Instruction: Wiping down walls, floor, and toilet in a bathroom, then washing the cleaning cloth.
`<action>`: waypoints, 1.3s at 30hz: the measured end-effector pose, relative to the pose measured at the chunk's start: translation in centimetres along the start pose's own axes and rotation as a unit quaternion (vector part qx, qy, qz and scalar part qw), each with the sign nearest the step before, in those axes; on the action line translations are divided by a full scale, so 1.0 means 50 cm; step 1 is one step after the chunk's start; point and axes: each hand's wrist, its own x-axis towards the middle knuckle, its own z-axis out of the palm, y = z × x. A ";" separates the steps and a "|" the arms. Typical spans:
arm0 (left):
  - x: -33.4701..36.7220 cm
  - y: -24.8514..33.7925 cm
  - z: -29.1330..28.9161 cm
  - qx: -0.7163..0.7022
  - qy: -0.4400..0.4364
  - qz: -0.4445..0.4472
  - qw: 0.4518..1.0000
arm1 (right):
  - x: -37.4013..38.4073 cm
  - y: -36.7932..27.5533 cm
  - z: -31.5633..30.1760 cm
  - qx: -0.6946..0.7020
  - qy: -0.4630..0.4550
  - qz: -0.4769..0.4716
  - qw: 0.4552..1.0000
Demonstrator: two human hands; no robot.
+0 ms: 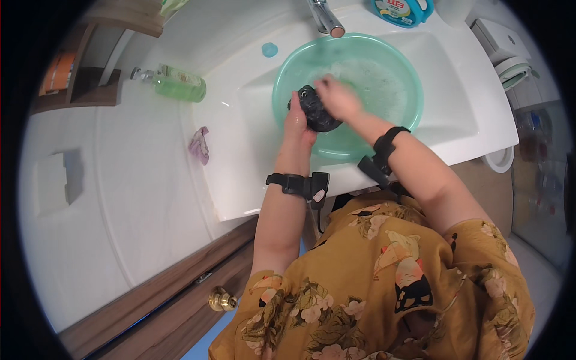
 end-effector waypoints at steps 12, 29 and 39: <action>-0.019 0.001 -0.014 0.159 0.078 -0.073 0.982 | -0.032 0.092 -0.031 -0.356 -0.243 -0.130 0.893; -0.018 -0.011 0.025 -0.081 -0.178 -0.034 0.980 | -0.085 -0.131 -0.116 0.275 -0.119 -0.101 0.949; -0.023 -0.016 0.065 -0.037 -0.066 -0.001 0.997 | -0.086 -0.102 -0.064 -0.036 0.049 -0.121 0.991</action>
